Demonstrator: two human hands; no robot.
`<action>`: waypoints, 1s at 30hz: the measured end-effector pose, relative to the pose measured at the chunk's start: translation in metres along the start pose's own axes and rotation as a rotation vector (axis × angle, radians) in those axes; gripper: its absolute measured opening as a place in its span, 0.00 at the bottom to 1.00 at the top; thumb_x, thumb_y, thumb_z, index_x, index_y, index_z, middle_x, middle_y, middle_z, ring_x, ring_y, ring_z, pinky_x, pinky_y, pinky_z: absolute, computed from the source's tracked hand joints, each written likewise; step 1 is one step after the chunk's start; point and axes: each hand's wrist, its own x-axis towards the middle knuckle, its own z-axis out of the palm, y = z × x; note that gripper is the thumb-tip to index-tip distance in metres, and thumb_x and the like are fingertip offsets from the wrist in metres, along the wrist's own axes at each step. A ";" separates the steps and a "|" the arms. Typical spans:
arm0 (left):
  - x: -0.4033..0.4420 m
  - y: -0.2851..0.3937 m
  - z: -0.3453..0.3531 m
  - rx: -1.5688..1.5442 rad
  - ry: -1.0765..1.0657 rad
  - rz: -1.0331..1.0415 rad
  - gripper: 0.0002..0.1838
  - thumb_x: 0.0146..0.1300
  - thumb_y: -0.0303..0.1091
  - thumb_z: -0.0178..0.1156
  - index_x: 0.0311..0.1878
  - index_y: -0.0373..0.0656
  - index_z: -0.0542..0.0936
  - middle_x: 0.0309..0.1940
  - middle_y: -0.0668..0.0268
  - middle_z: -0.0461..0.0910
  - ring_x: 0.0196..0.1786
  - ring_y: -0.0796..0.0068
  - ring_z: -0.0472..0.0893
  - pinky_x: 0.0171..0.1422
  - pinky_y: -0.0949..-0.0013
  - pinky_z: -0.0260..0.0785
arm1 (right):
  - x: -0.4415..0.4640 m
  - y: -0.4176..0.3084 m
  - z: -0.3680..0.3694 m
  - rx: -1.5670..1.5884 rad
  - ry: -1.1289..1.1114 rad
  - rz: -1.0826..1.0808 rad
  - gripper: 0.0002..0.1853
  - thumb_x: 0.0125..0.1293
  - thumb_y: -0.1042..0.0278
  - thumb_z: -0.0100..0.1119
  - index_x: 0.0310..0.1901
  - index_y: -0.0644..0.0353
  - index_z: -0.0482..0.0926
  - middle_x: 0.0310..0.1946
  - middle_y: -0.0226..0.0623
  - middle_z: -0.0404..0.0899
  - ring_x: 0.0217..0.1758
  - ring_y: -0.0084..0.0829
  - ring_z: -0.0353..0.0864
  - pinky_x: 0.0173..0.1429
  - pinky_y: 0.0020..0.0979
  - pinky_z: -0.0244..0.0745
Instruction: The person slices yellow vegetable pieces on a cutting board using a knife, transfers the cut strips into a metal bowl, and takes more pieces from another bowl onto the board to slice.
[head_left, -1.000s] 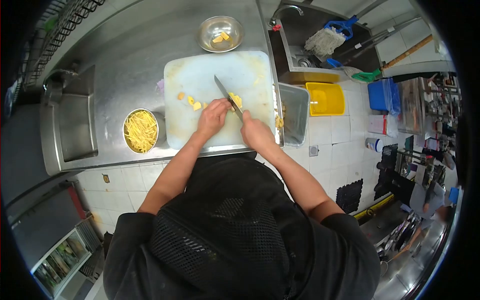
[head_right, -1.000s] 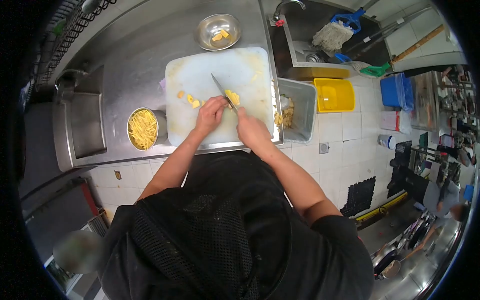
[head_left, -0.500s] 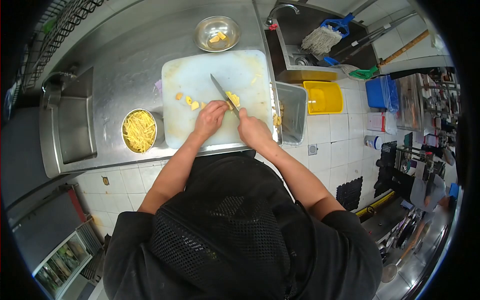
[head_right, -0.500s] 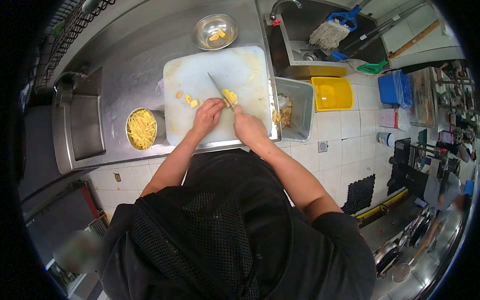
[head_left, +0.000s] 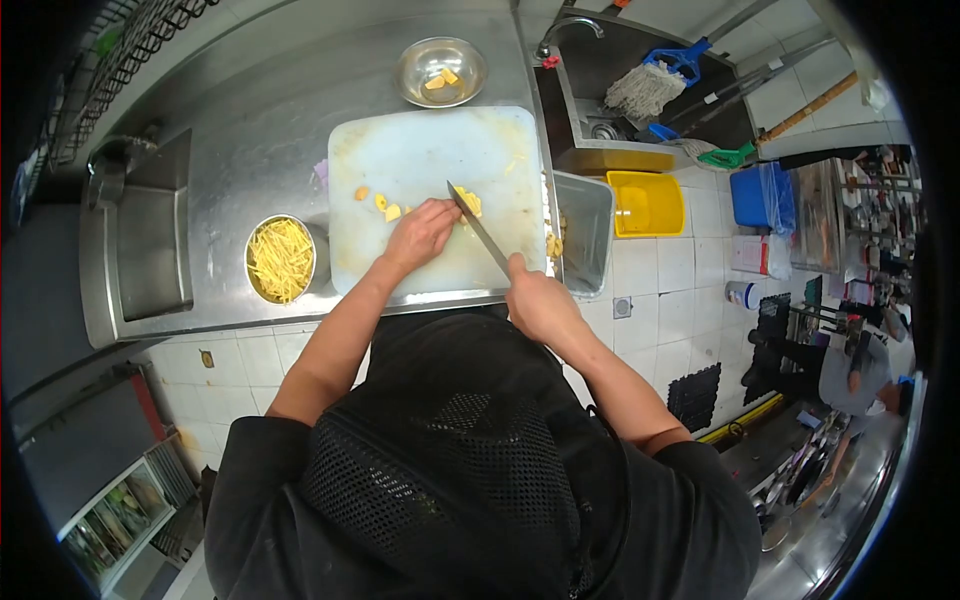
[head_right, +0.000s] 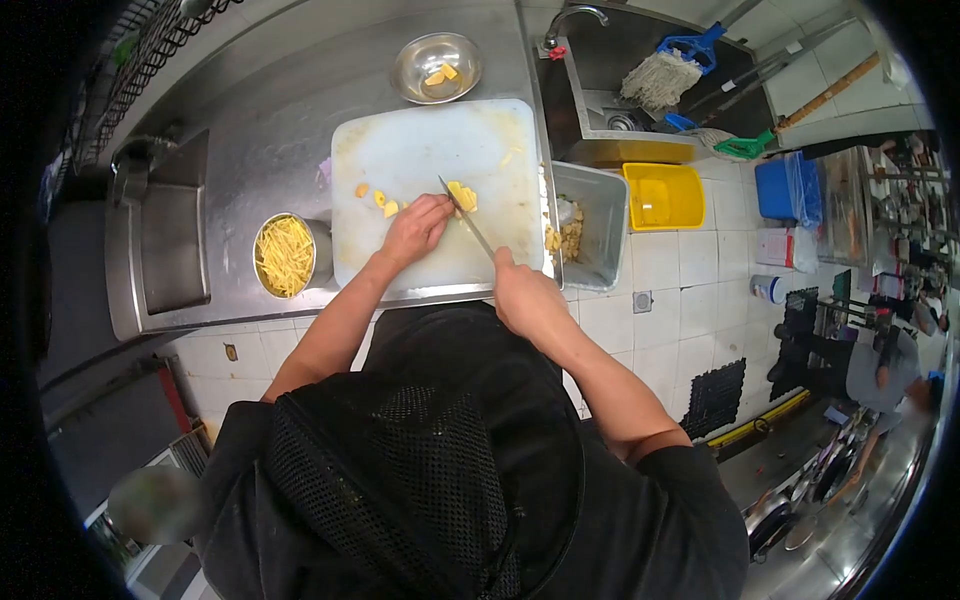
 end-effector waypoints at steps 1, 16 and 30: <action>-0.001 -0.001 0.000 0.001 0.000 -0.003 0.15 0.59 0.19 0.64 0.50 0.38 0.82 0.48 0.60 0.84 0.50 0.58 0.84 0.52 0.59 0.80 | -0.002 0.001 0.001 -0.010 -0.012 0.010 0.10 0.68 0.74 0.49 0.48 0.68 0.65 0.29 0.65 0.82 0.37 0.66 0.84 0.44 0.61 0.76; 0.000 0.000 0.001 -0.007 0.021 -0.021 0.14 0.60 0.19 0.64 0.49 0.39 0.83 0.47 0.60 0.85 0.50 0.58 0.84 0.52 0.59 0.80 | 0.006 -0.003 0.000 0.002 0.022 0.021 0.10 0.68 0.75 0.48 0.49 0.68 0.67 0.30 0.63 0.83 0.37 0.64 0.84 0.44 0.61 0.76; -0.003 -0.001 0.005 0.008 0.025 -0.067 0.12 0.61 0.21 0.64 0.48 0.40 0.85 0.47 0.61 0.86 0.49 0.60 0.85 0.51 0.60 0.81 | 0.013 -0.002 -0.001 0.011 0.010 0.031 0.12 0.67 0.74 0.50 0.50 0.68 0.66 0.30 0.63 0.83 0.36 0.66 0.83 0.45 0.62 0.75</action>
